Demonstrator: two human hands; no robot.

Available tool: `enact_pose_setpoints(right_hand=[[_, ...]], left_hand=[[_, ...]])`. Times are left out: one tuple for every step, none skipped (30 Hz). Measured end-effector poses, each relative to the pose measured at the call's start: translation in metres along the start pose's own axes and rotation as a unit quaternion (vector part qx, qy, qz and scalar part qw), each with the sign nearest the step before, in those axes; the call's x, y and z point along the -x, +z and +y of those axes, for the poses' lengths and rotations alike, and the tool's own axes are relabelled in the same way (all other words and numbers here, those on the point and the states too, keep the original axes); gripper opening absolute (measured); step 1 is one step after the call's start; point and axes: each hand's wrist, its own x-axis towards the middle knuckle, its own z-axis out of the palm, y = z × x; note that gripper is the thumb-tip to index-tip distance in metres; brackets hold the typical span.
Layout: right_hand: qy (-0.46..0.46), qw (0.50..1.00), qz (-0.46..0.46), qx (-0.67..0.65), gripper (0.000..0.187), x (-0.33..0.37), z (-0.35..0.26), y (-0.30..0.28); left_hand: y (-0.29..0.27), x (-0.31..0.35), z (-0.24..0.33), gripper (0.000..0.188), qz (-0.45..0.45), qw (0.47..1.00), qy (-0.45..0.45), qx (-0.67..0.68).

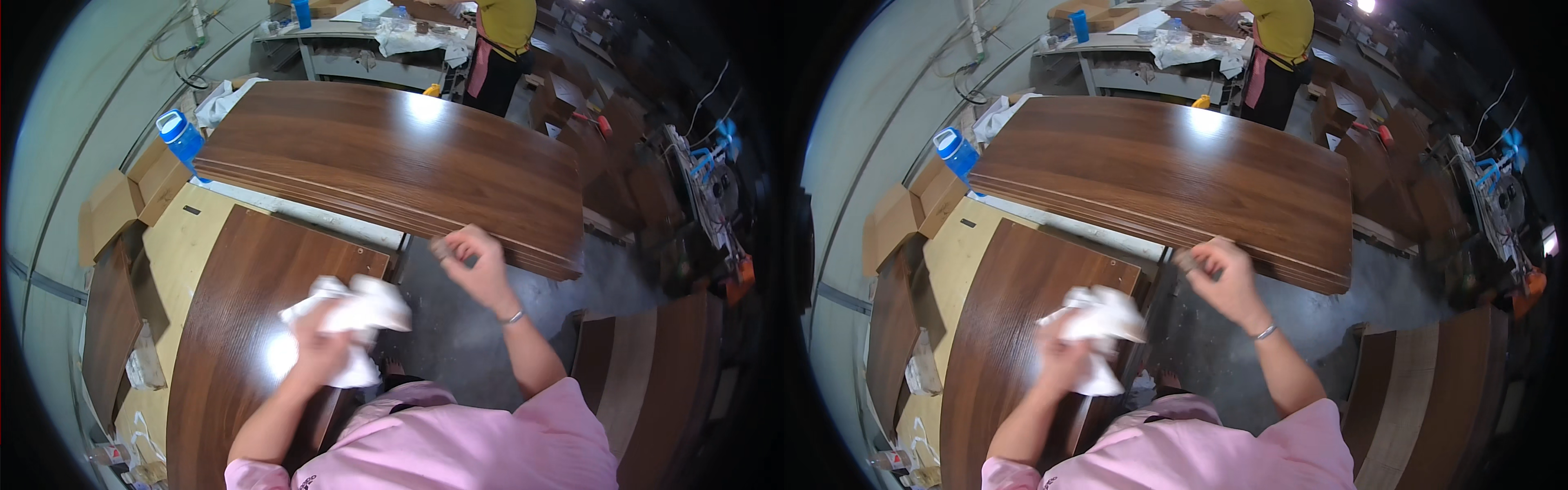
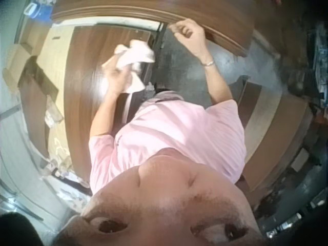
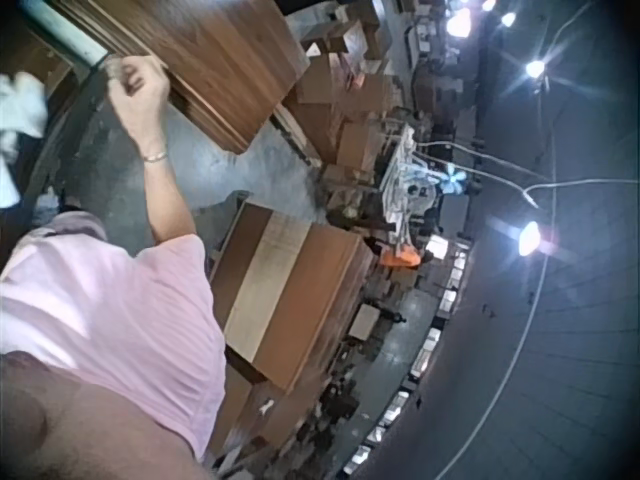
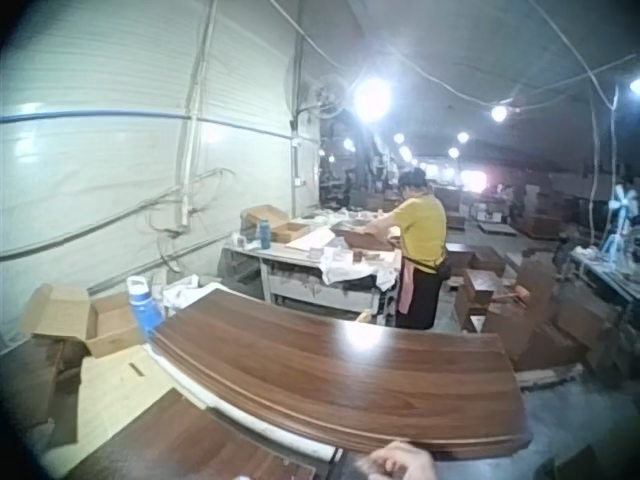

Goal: The person sands the edges of wood panels with a block and wipes the surfaces with a cloth, handling and moving several panels on a work table.

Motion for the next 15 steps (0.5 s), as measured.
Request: enact_pose_setpoints(right_hand=[[-0.014, 1.0, -0.004, 0.009, 0.024, 0.013, -0.005, 0.012], [-0.043, 0.998, -0.031, 0.014, 0.024, 0.026, -0.01, 0.03], [-0.073, 0.995, -0.059, 0.016, 0.025, 0.035, -0.015, 0.048], [-0.114, 0.99, -0.078, 0.016, 0.025, 0.044, -0.021, 0.065], [-0.156, 0.983, -0.102, 0.009, 0.024, 0.05, -0.029, 0.081], [-0.149, 0.983, -0.11, 0.001, 0.024, 0.054, -0.031, 0.091], [-0.159, 0.98, -0.117, 0.009, 0.025, 0.059, -0.033, 0.1], [-0.168, 0.978, -0.124, 0.015, 0.025, 0.066, -0.038, 0.109], [-0.172, 0.977, -0.123, 0.027, 0.027, 0.065, -0.04, 0.11], [-0.173, 0.977, -0.119, 0.031, 0.027, 0.065, -0.041, 0.111], [-0.174, 0.978, -0.114, 0.036, 0.027, 0.066, -0.042, 0.11], [-0.176, 0.977, -0.114, 0.035, 0.027, 0.065, -0.04, 0.109], [-0.174, 0.978, -0.107, 0.042, 0.026, 0.064, -0.038, 0.108], [-0.173, 0.979, -0.098, 0.05, 0.025, 0.063, -0.038, 0.106], [-0.178, 0.978, -0.088, 0.058, 0.025, 0.06, -0.035, 0.104]], left_hand=[[-0.031, -0.01, 0.02, 0.033, 0.065, 0.992, -0.056, -0.091], [-0.068, -0.006, 0.003, 0.033, 0.149, 0.979, -0.1, -0.097], [-0.102, -0.001, -0.006, 0.032, 0.2, 0.962, -0.058, -0.174], [-0.141, 0.015, -0.026, 0.031, 0.213, 0.941, -0.054, -0.256], [-0.17, 0.035, -0.04, 0.03, 0.229, 0.91, -0.054, -0.341], [-0.175, 0.044, -0.041, 0.03, 0.229, 0.907, -0.065, -0.348], [-0.181, 0.051, -0.041, 0.028, 0.237, 0.893, -0.064, -0.378], [-0.188, 0.058, -0.036, 0.027, 0.243, 0.877, -0.063, -0.409], [-0.186, 0.054, -0.032, 0.025, 0.246, 0.887, -0.093, -0.379], [-0.185, 0.051, -0.033, 0.026, 0.234, 0.879, -0.06, -0.411], [-0.184, 0.05, -0.034, 0.026, 0.22, 0.87, -0.025, -0.441], [-0.183, 0.048, -0.037, 0.027, 0.213, 0.876, -0.034, -0.432], [-0.184, 0.048, -0.038, 0.027, 0.215, 0.876, -0.03, -0.431], [-0.184, 0.051, -0.038, 0.027, 0.212, 0.868, -0.033, -0.448], [-0.183, 0.049, -0.041, 0.027, 0.209, 0.862, -0.028, -0.462]])
